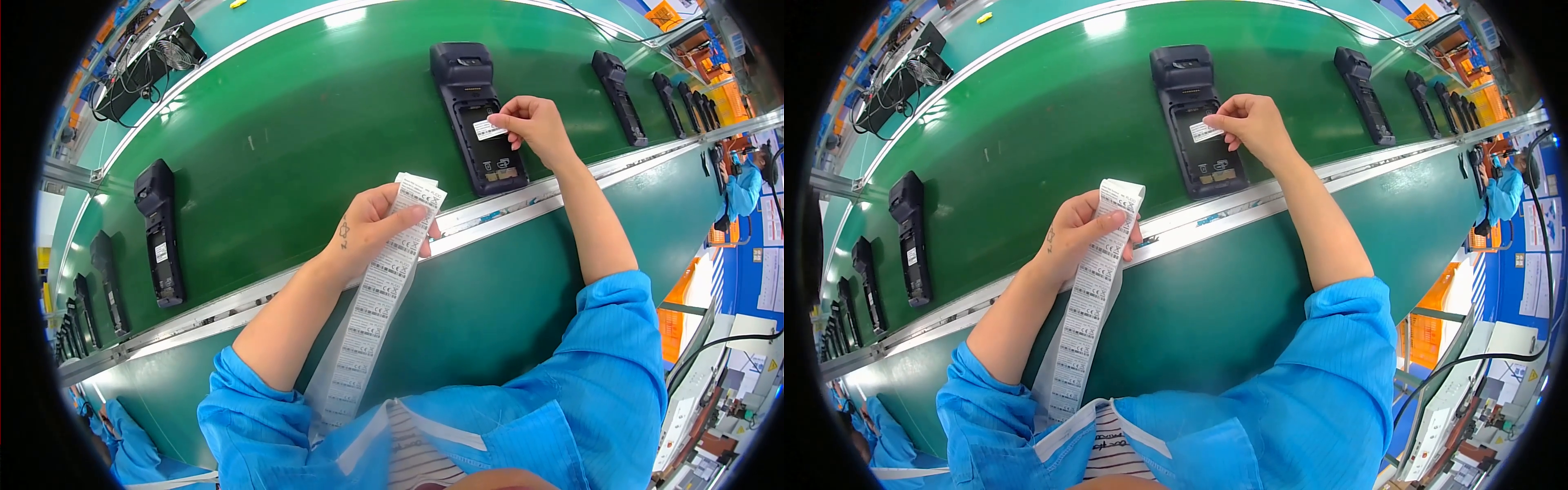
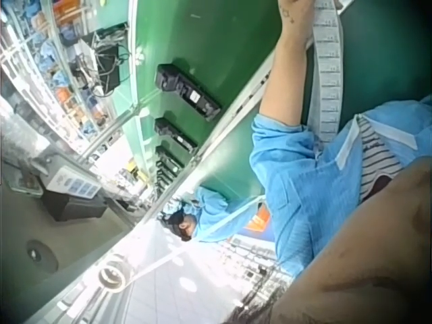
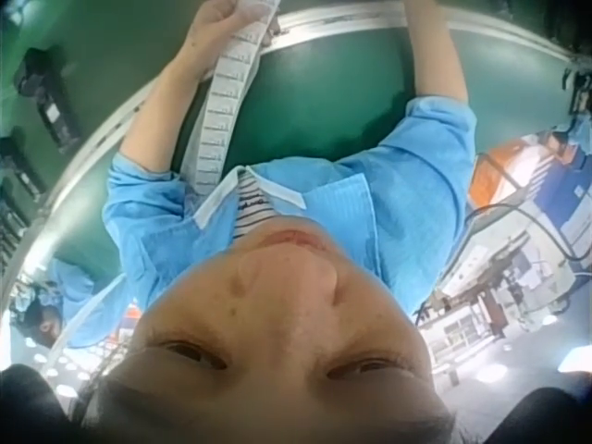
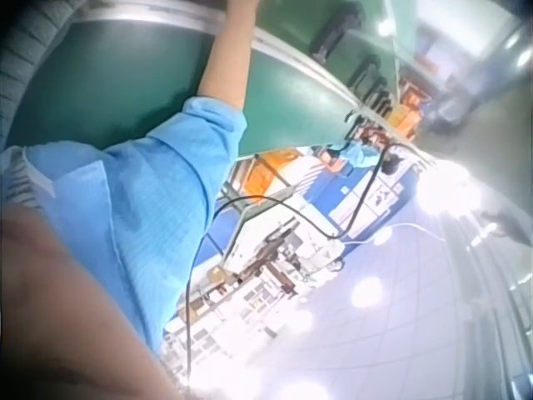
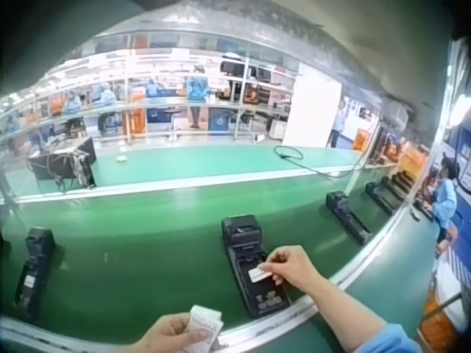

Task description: The person applies small stickers into the battery compartments of electronic handheld devices by hand.

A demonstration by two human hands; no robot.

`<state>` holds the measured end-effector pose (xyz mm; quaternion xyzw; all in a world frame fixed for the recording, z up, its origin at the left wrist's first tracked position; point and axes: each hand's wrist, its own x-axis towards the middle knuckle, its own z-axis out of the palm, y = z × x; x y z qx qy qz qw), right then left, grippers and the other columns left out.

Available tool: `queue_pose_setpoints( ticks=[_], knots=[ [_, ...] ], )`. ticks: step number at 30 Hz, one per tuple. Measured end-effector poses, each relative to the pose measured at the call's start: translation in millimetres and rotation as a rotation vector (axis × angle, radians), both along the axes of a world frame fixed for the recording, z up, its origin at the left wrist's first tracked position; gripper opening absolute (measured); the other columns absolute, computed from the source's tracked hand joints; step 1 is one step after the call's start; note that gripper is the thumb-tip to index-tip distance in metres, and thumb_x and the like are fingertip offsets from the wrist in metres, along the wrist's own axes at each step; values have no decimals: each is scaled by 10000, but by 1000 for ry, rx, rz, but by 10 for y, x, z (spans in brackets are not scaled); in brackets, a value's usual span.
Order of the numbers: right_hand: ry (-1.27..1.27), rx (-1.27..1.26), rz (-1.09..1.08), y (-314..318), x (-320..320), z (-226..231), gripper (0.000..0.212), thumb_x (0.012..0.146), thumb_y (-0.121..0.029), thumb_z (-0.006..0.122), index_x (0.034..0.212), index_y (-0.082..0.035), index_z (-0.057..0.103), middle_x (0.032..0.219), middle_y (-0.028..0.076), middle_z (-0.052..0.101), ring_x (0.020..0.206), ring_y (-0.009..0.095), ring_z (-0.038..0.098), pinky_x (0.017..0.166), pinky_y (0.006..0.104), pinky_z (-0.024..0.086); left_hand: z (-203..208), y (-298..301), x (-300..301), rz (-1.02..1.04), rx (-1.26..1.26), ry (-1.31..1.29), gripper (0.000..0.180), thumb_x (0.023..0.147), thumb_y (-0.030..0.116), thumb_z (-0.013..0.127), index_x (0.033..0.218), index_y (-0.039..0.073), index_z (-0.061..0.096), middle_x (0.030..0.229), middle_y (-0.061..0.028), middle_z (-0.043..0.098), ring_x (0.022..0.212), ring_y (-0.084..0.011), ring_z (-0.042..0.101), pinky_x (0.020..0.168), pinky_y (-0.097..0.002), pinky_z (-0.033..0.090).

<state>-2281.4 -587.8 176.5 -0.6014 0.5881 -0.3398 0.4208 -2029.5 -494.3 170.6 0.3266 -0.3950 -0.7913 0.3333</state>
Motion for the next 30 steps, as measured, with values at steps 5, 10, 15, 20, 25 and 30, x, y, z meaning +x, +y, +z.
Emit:
queue_pose_setpoints(
  ticks=[5,10,15,20,25,30],
  knots=[
    [3,1,7,-4,25,-12,170,695,-130,660,699,10,564,597,17,525,475,48,455,414,166,386,-11,-5,-17,-18,-12,-2,161,798,142,528,870,3,492,727,-118,577,571,-128,568,502,-226,463],
    [19,3,8,-7,58,-33,170,692,-125,659,698,15,562,587,19,525,465,48,455,404,166,385,-29,-16,-41,-30,-35,43,166,807,155,518,867,2,494,726,-117,577,575,-127,568,504,-222,459],
    [94,-1,24,-1,124,10,173,677,-121,666,691,15,560,560,21,525,440,41,446,383,160,377,-29,-14,-51,-52,7,31,174,809,155,512,872,-6,501,730,-116,580,585,-139,576,528,-230,471],
    [490,-125,88,-17,241,62,247,684,-219,661,671,-2,544,566,51,526,488,113,485,459,240,406,-34,-6,-71,-66,2,23,175,800,144,521,880,-12,517,741,-104,587,630,-140,582,578,-238,477],
    [987,-127,98,77,351,234,267,717,-267,636,786,-37,519,674,57,549,585,134,506,561,262,411,-56,-3,-51,-124,-45,-37,159,787,123,533,880,-7,536,767,-86,597,706,-131,577,642,-239,456],
    [-192,25,457,454,634,62,259,686,-234,673,794,-28,559,640,-4,539,604,74,489,552,205,404,-29,-4,-46,-177,-230,-77,229,783,155,560,959,7,565,870,-60,584,791,-101,532,713,-239,422]
  ],
)
